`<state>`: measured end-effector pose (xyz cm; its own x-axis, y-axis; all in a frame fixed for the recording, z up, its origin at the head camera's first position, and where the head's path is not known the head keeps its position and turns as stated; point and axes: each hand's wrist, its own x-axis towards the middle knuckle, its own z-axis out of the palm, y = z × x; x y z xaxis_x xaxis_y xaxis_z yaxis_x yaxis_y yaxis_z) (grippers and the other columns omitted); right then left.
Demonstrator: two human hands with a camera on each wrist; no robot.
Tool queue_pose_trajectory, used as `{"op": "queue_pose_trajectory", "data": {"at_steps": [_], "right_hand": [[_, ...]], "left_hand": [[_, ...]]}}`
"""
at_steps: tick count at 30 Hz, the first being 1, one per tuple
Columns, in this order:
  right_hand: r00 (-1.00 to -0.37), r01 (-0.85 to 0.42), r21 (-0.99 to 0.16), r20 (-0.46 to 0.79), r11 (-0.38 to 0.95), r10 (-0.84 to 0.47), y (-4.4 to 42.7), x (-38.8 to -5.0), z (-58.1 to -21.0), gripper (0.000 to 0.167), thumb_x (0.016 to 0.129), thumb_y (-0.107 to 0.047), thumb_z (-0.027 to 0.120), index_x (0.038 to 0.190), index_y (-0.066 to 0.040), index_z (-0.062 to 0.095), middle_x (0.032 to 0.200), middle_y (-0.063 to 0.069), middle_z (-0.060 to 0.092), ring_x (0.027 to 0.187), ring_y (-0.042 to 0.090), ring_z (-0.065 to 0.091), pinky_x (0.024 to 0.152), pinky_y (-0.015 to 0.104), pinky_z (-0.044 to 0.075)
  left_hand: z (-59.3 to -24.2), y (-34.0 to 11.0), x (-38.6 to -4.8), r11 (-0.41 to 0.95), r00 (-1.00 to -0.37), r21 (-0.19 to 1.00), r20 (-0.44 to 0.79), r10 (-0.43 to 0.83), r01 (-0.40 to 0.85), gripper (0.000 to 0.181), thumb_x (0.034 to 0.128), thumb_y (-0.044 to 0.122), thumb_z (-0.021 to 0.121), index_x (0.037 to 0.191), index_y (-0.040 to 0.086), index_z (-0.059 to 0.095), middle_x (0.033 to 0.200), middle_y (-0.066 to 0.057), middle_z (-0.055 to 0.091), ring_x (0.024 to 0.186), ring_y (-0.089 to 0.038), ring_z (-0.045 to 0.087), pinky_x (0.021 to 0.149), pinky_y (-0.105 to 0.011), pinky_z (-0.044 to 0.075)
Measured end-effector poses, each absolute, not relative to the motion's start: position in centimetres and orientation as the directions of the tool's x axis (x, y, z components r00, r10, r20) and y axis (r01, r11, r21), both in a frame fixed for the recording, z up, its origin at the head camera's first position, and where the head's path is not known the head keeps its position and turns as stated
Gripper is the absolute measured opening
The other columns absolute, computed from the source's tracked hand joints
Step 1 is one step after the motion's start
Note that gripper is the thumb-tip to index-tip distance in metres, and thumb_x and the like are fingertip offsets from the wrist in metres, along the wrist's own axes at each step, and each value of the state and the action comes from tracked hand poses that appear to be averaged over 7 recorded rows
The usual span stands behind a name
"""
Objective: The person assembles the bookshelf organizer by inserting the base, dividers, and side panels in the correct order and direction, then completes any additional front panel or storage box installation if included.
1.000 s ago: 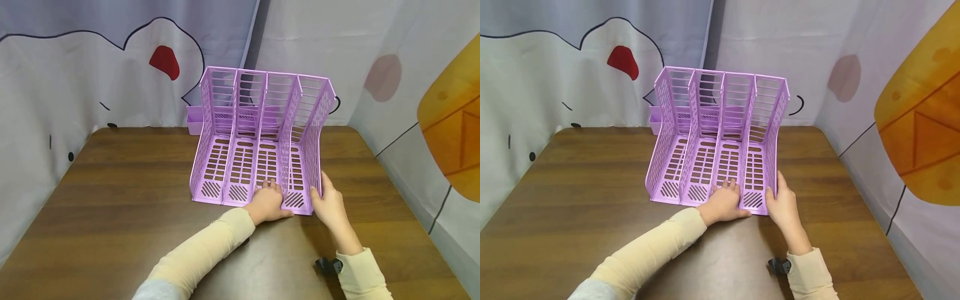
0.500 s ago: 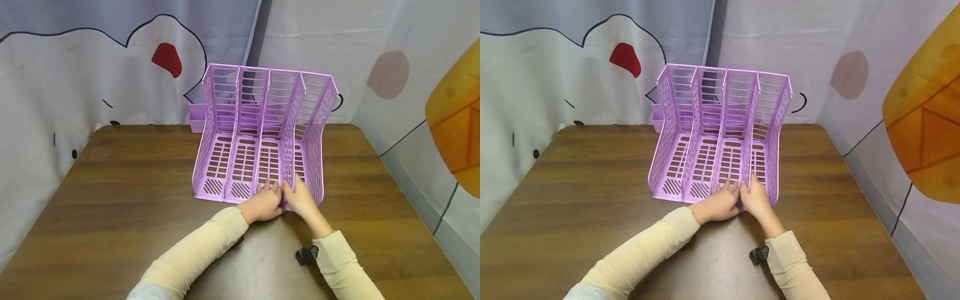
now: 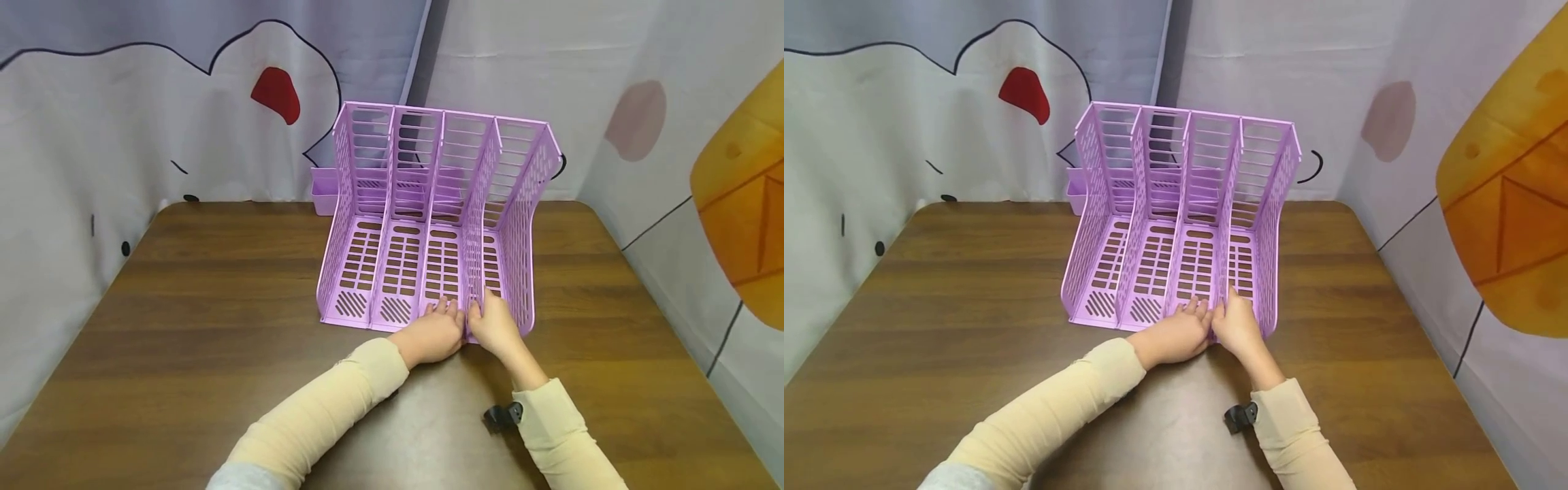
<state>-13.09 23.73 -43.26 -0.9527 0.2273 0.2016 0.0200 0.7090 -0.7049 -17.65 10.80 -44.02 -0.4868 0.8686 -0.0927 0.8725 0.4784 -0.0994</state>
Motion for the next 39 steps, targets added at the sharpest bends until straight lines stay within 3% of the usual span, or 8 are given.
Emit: {"op": "queue_pose_trajectory", "data": {"at_steps": [6, 15, 20, 23, 25, 28, 32, 39], "right_hand": [[-0.952, 0.032, -0.702, 0.194, 0.711, 0.235, 23.6, -12.3, -42.9, 0.034, 0.091, -0.001, 0.047, 0.117, 0.021, 0.051, 0.093, 0.036, 0.063, 0.081, 0.043, 0.064, 0.076, 0.054, 0.053], [-0.962, 0.056, -0.709, 0.151, 0.703, 0.229, 23.5, -12.0, -42.9, 0.049, 0.091, -0.003, 0.047, 0.126, 0.030, 0.037, 0.114, 0.046, 0.053, 0.106, 0.052, 0.058, 0.096, 0.057, 0.045], [-0.966, 0.041, -0.686, 0.157, 0.727, 0.203, 23.8, -12.1, -42.6, 0.050, 0.091, -0.004, 0.047, 0.126, 0.031, 0.037, 0.085, 0.038, 0.059, 0.064, 0.036, 0.059, 0.066, 0.049, 0.054], [-0.965, 0.022, -0.686, 0.175, 0.727, 0.194, 24.0, -12.1, -42.4, 0.045, 0.091, -0.006, 0.049, 0.122, 0.026, 0.045, 0.076, 0.028, 0.058, 0.057, 0.028, 0.051, 0.057, 0.047, 0.049], [-0.968, 0.019, -0.689, 0.168, 0.724, 0.185, 24.1, -12.1, -42.2, 0.047, 0.092, -0.010, 0.051, 0.126, 0.023, 0.045, 0.092, 0.035, 0.062, 0.074, 0.038, 0.062, 0.073, 0.051, 0.053], [-0.978, 0.023, -0.688, 0.135, 0.725, 0.159, 24.0, -12.0, -41.3, 0.056, 0.095, -0.018, 0.052, 0.135, 0.019, 0.037, 0.117, 0.040, 0.056, 0.107, 0.048, 0.059, 0.094, 0.055, 0.046], [-0.976, -0.004, -0.706, 0.157, 0.708, 0.151, 23.9, -11.8, -39.5, 0.067, 0.098, -0.024, 0.053, 0.146, 0.013, 0.023, 0.130, 0.040, 0.048, 0.115, 0.050, 0.054, 0.097, 0.055, 0.045], [-0.898, -0.218, -0.778, 0.397, 0.590, 0.192, 23.1, -11.8, -37.1, 0.060, 0.099, -0.021, 0.053, 0.148, 0.004, 0.027, 0.144, 0.028, 0.041, 0.131, 0.042, 0.043, 0.106, 0.048, 0.039]], "left_hand": [[-43.5, 11.4, -17.2, 0.518, -0.528, -0.098, -0.146, 0.837, 0.850, 0.058, 0.1026, 0.036, 0.041, 0.144, -0.004, 0.038, 0.149, -0.023, 0.038, 0.138, -0.041, 0.035, 0.108, -0.051, 0.037], [-43.3, 11.6, -17.0, 0.568, -0.570, -0.078, -0.221, 0.791, 0.819, 0.061, 0.1030, 0.036, 0.038, 0.147, -0.006, 0.032, 0.152, -0.024, 0.030, 0.141, -0.042, 0.028, 0.110, -0.054, 0.032], [-43.4, 11.8, -16.8, 0.598, -0.592, -0.048, -0.220, 0.775, 0.800, 0.060, 0.1023, 0.034, 0.041, 0.148, -0.004, 0.031, 0.154, -0.021, 0.029, 0.142, -0.040, 0.025, 0.112, -0.053, 0.029], [-43.2, 11.8, -16.8, 0.608, -0.598, -0.022, -0.208, 0.774, 0.794, 0.061, 0.1013, 0.034, 0.044, 0.148, -0.002, 0.031, 0.154, -0.021, 0.029, 0.143, -0.039, 0.025, 0.113, -0.053, 0.028], [-43.0, 11.6, -16.7, 0.605, -0.595, -0.007, -0.189, 0.781, 0.796, 0.062, 0.1003, 0.035, 0.046, 0.148, -0.002, 0.032, 0.154, -0.021, 0.030, 0.142, -0.040, 0.025, 0.112, -0.053, 0.029], [-42.7, 10.9, -16.5, 0.583, -0.573, 0.026, -0.150, 0.806, 0.812, 0.067, 0.0993, 0.040, 0.048, 0.148, -0.003, 0.032, 0.153, -0.023, 0.030, 0.141, -0.041, 0.027, 0.113, -0.052, 0.028], [-42.1, 9.0, -16.0, 0.499, -0.495, 0.103, -0.070, 0.866, 0.860, 0.069, 0.0977, 0.041, 0.052, 0.145, -0.006, 0.035, 0.150, -0.024, 0.035, 0.140, -0.039, 0.031, 0.115, -0.046, 0.026], [-40.9, 3.6, -16.4, 0.297, -0.349, 0.272, 0.170, 0.921, 0.915, 0.051, 0.0957, 0.027, 0.060, 0.136, -0.003, 0.051, 0.134, -0.014, 0.057, 0.127, -0.025, 0.052, 0.110, -0.034, 0.037]]}}
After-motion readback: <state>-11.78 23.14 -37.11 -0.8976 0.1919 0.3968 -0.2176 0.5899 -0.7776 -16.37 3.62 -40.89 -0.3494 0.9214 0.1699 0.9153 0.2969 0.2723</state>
